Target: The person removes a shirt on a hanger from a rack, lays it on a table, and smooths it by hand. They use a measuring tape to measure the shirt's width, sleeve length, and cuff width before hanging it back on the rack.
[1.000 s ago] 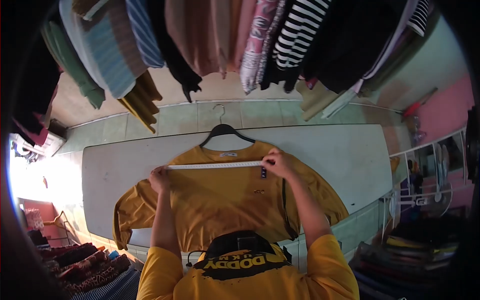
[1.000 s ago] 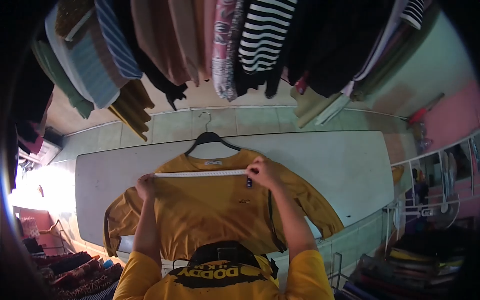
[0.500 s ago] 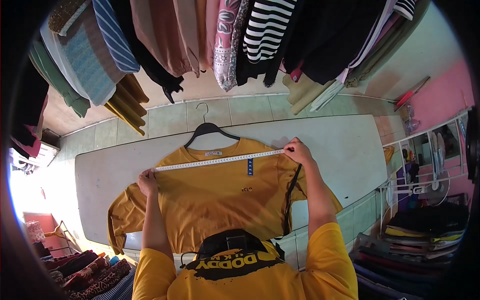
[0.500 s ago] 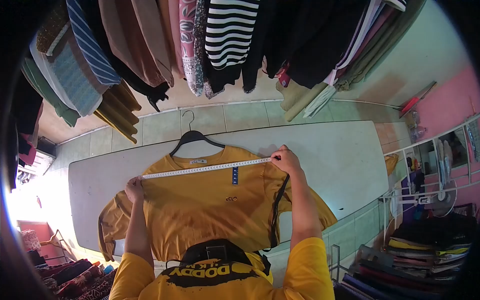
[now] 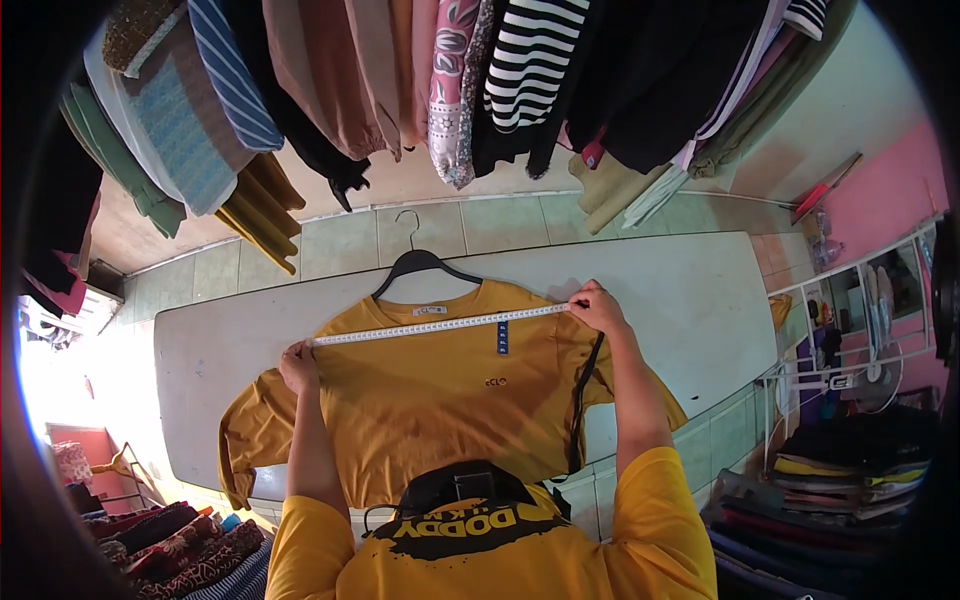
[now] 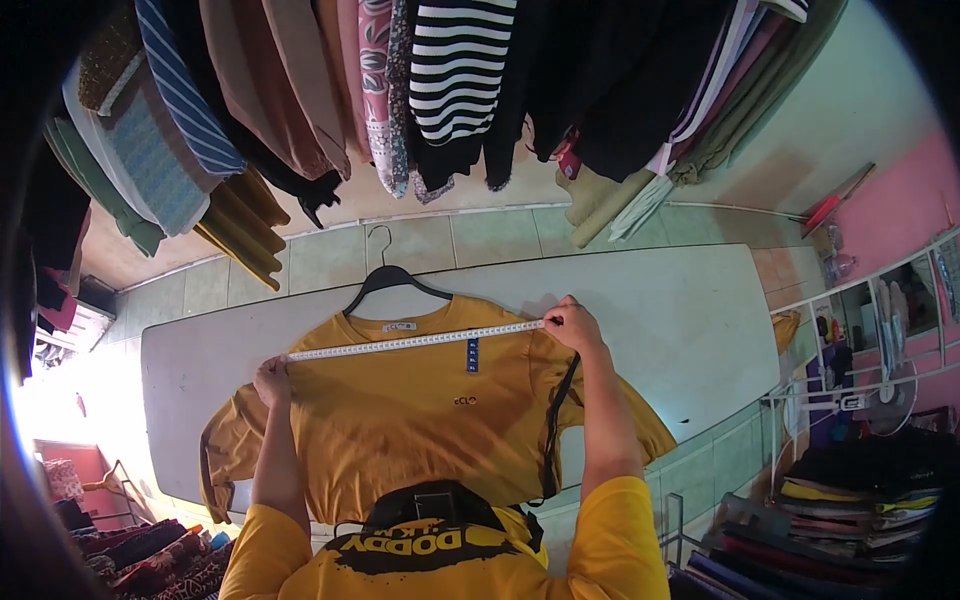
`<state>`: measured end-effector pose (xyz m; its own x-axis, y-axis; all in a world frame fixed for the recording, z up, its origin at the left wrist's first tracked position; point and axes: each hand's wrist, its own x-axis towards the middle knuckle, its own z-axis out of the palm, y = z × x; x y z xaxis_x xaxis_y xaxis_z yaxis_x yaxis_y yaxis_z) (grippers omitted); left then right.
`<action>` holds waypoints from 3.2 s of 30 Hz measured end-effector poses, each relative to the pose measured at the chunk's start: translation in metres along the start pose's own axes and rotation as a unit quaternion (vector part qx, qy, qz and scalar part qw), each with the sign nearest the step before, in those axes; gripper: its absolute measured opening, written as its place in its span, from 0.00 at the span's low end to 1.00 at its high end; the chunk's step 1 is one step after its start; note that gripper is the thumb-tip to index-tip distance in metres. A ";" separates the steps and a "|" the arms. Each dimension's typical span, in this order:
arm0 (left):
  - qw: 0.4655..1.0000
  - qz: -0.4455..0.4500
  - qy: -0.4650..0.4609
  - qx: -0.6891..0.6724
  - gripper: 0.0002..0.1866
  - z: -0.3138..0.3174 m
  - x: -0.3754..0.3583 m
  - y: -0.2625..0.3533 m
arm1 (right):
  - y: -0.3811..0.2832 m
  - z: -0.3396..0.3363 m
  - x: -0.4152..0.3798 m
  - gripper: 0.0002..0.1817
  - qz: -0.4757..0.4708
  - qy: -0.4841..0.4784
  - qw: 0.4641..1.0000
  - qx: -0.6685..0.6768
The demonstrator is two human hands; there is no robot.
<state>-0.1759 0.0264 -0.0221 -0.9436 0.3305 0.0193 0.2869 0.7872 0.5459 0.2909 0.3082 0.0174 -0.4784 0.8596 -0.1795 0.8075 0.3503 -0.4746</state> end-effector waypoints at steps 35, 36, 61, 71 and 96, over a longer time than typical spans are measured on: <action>0.923 0.267 -0.198 0.192 0.45 -0.102 -0.162 -0.050 | -0.084 0.077 -0.265 0.46 0.088 -0.090 0.989 -0.079; 0.922 0.268 -0.203 0.192 0.45 -0.105 -0.165 -0.053 | -0.082 0.078 -0.269 0.46 0.092 -0.093 0.988 -0.079; 0.981 -0.012 -0.079 0.175 0.30 -0.051 -0.176 -0.036 | -0.014 -0.129 -0.242 0.21 0.033 0.233 0.799 0.553; 0.856 0.146 -0.411 -0.279 0.08 0.001 -0.272 0.174 | -0.067 0.022 -0.131 0.14 -0.068 -0.086 0.915 0.388; 0.983 0.042 -0.145 -0.101 0.10 0.109 -0.181 0.210 | -0.026 0.025 -0.047 0.07 -0.002 0.093 0.984 0.152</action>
<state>0.0731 0.1887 -0.0022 -0.8225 0.5476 -0.1534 0.2947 0.6412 0.7086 0.2840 0.2490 0.0169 -0.3862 0.9219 -0.0300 0.6518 0.2497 -0.7161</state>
